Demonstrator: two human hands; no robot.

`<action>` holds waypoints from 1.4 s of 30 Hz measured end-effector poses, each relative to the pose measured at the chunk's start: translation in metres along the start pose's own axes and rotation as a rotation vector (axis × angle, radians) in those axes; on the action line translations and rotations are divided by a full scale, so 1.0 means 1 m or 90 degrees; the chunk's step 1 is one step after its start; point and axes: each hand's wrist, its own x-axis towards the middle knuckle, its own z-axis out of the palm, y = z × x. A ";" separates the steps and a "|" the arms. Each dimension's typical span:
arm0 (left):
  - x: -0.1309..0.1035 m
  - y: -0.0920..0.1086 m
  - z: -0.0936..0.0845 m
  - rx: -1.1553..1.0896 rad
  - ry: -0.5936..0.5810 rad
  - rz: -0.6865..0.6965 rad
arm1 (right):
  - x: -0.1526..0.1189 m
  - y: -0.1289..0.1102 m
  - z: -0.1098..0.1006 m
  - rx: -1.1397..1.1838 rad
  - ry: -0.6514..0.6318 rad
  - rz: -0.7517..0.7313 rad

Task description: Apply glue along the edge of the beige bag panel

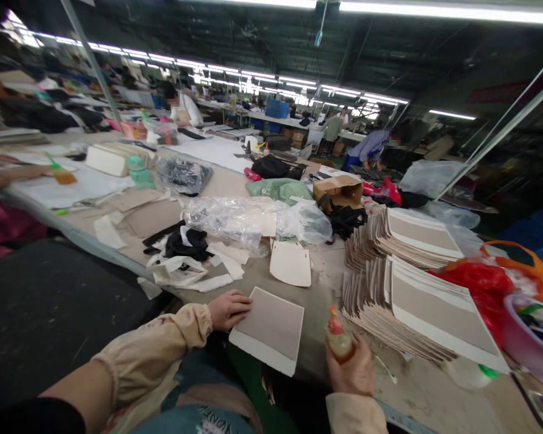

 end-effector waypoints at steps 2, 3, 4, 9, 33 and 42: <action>0.000 -0.001 0.000 0.020 -0.005 0.010 | 0.004 -0.019 0.001 -0.110 -0.032 -0.101; 0.000 -0.001 0.001 0.036 -0.009 0.015 | 0.007 -0.029 0.002 -0.154 -0.055 -0.160; 0.000 -0.002 0.001 0.053 -0.012 0.019 | 0.009 -0.039 0.004 -0.181 -0.074 -0.214; -0.002 -0.003 0.002 0.058 -0.004 0.020 | 0.018 -0.078 0.021 -0.174 -0.121 -0.337; 0.000 0.000 0.001 0.048 0.000 0.026 | 0.020 -0.128 0.061 -0.242 -0.176 -0.409; -0.002 -0.008 0.006 0.118 -0.025 0.034 | 0.026 -0.128 0.052 -0.283 -0.143 -0.438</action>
